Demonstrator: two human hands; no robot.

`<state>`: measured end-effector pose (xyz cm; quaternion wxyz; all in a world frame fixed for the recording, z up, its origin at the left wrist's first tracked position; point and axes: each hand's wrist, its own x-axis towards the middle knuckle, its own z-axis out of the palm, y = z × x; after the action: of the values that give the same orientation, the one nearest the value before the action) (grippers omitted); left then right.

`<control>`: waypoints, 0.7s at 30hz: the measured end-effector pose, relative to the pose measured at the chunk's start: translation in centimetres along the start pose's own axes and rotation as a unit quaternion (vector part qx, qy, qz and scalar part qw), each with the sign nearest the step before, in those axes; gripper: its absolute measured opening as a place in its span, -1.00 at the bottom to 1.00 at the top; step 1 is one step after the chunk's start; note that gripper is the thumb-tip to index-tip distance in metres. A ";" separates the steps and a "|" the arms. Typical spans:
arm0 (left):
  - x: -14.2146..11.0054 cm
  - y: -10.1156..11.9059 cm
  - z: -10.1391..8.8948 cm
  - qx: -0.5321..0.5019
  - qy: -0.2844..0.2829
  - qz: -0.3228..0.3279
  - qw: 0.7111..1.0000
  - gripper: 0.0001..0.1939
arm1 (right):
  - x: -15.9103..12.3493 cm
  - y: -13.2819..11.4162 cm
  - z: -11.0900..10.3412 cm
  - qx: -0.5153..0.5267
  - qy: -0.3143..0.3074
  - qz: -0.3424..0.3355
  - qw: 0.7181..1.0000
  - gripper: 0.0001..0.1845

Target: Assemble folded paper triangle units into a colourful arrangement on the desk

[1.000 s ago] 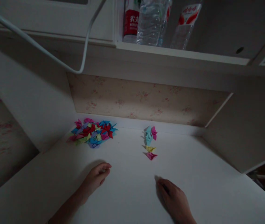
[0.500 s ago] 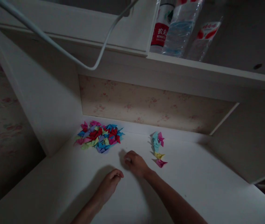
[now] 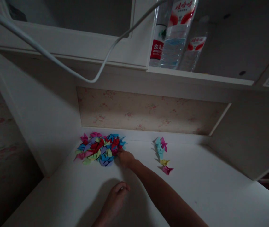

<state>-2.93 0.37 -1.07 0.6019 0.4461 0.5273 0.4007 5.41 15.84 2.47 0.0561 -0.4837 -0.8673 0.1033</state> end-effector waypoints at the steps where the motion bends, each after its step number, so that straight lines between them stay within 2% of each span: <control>1: 0.0 0.0 0.0 0.002 0.011 0.004 1.000 -0.85 | -0.1 0.0 0.0 0.006 0.005 0.000 1.000 -0.61; 3: -0.1 0.1 0.0 0.008 0.032 0.014 0.999 -0.84 | -0.6 0.1 -0.1 0.027 0.027 0.000 0.999 -0.65; 8: -0.3 0.8 -0.1 0.037 0.027 0.031 0.998 -0.78 | -3.8 0.6 -0.6 0.128 0.114 0.016 0.985 -0.72; 14: -0.2 0.5 -0.2 0.054 0.030 0.041 0.997 -0.70 | -10.9 1.8 0.1 0.262 0.185 0.068 0.945 -0.69; 17: 0.1 0.0 -0.2 0.042 0.025 0.022 0.999 -0.66 | -15.6 3.0 0.7 0.369 0.213 0.098 0.899 -0.85; 19: 0.2 -0.2 -0.1 0.022 0.016 0.009 1.000 -0.63 | -18.7 4.3 0.8 0.454 0.236 0.119 0.851 -0.85; 21: 0.2 -0.1 0.1 0.002 0.012 0.004 1.000 -0.62 | -21.4 5.9 0.7 0.492 0.254 0.137 0.822 -0.80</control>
<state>-2.85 0.50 -1.24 0.5928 0.4451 0.5334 0.4074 21.42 0.61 0.48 0.4900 -0.5151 -0.5810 0.3961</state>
